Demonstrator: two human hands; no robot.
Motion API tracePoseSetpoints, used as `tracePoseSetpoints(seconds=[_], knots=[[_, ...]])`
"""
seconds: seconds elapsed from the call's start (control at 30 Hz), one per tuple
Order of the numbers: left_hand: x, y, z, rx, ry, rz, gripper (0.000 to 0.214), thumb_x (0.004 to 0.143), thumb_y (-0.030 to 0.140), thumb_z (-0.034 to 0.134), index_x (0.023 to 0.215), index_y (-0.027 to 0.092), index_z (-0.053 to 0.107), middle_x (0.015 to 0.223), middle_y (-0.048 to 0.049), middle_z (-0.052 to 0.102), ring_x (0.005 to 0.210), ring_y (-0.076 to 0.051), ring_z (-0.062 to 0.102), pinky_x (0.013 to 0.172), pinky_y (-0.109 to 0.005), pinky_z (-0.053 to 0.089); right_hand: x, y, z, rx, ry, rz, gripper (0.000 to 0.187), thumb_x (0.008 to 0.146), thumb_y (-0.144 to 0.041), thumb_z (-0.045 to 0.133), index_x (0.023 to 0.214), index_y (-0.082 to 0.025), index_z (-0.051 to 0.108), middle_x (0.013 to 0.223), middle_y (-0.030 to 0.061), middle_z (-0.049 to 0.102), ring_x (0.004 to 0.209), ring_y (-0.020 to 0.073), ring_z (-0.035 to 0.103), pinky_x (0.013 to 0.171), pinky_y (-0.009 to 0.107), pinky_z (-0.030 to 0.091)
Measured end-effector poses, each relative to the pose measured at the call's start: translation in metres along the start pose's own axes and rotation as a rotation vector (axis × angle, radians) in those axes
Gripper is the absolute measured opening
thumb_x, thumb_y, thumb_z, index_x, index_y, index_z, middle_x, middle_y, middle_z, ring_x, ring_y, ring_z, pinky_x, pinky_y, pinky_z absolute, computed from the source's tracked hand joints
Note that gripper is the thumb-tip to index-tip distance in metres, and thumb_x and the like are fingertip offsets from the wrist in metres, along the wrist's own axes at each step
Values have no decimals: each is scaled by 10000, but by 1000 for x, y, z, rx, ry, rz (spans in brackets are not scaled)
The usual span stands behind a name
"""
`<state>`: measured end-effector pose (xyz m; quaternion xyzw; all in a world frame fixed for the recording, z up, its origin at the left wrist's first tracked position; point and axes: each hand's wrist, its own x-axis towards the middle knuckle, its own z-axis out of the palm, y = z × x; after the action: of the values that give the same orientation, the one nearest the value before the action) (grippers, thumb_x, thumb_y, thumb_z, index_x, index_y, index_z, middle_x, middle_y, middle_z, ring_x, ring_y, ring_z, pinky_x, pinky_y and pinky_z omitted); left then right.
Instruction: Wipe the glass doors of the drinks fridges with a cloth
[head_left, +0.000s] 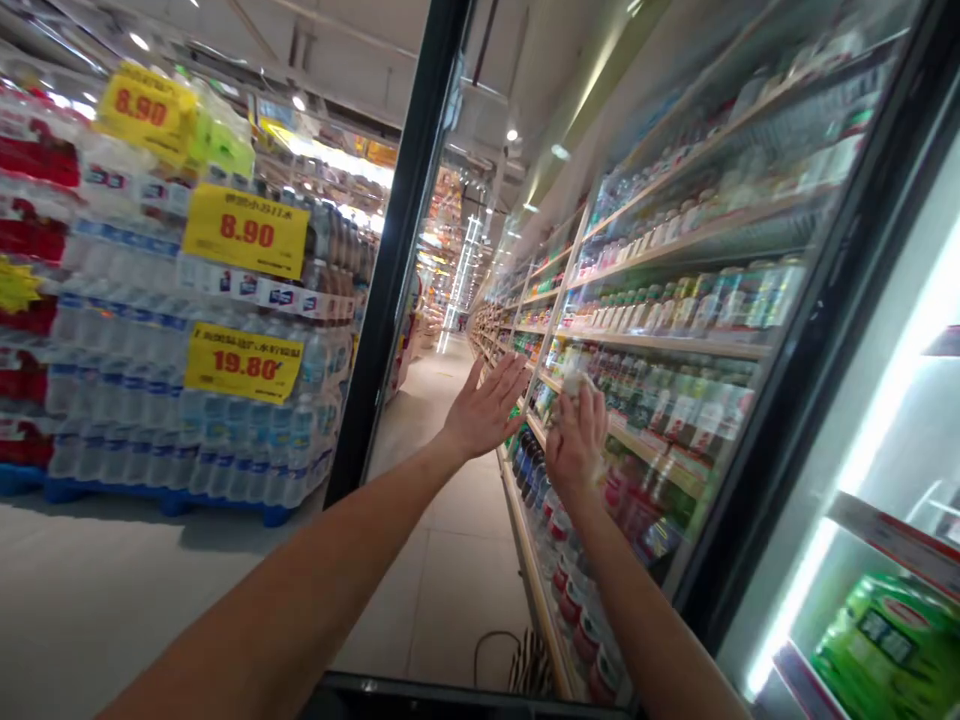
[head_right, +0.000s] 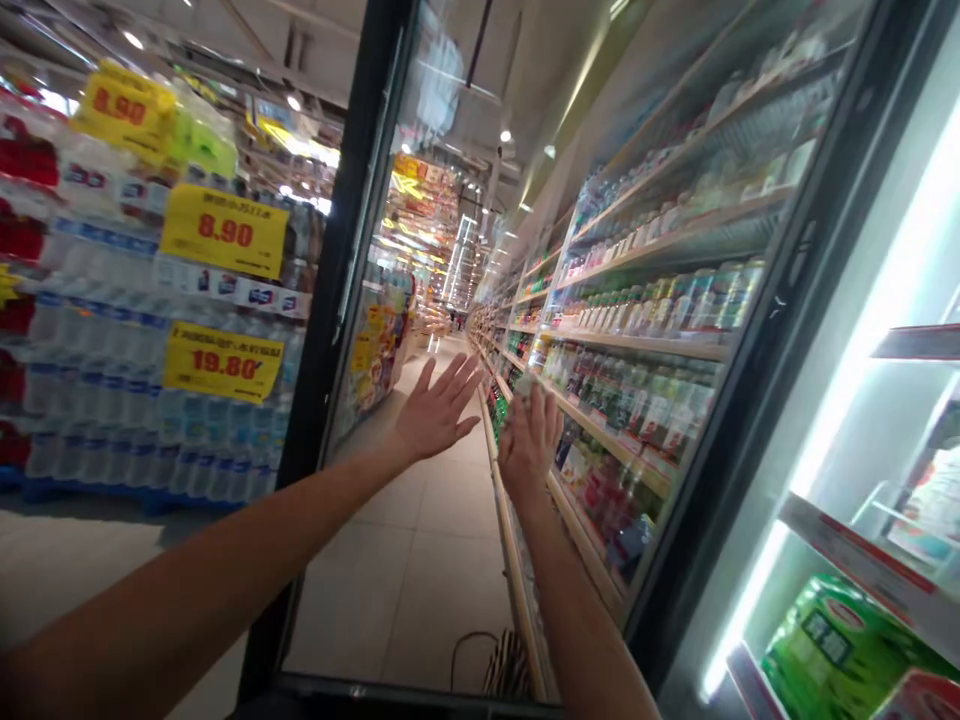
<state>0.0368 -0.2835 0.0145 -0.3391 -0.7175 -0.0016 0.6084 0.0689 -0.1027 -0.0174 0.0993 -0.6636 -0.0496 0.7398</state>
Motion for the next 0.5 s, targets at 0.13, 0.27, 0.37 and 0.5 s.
tracePoseSetpoints(seconds=[0.13, 0.27, 0.37, 0.5], knots=[[0, -1, 4, -3, 3, 7, 630, 888, 435, 370, 1409, 109, 235, 1478, -123, 259, 1394, -246, 121, 1113, -522, 123, -2, 5, -1, -15, -51, -44, 471, 830, -204, 404, 1296, -206, 471, 1380, 118, 437, 1347, 255, 284, 1050, 491, 290], [-2, -2, 7, -1, 12, 6, 628, 894, 432, 351, 1414, 106, 220, 1483, -114, 245, 1389, -253, 140, 1108, -527, 136, 10, 42, -9, -91, 88, 224, 489, 833, -207, 367, 1311, -157, 457, 1413, 156, 376, 1350, 284, 268, 1034, 532, 295], [-2, -2, 7, 5, 24, 10, 626, 898, 437, 338, 1412, 99, 223, 1482, -109, 250, 1391, -249, 131, 1113, -521, 124, 15, 40, -7, -85, 124, 249, 479, 845, -201, 352, 1308, -135, 459, 1411, 171, 374, 1356, 278, 253, 1041, 525, 292], [-3, -2, 8, 10, 18, 1, 637, 895, 454, 344, 1416, 111, 219, 1474, -124, 266, 1394, -241, 116, 1116, -514, 120, 12, 10, 3, -30, -1, 38, 463, 844, -205, 380, 1297, -181, 471, 1388, 131, 421, 1359, 256, 255, 1054, 493, 290]])
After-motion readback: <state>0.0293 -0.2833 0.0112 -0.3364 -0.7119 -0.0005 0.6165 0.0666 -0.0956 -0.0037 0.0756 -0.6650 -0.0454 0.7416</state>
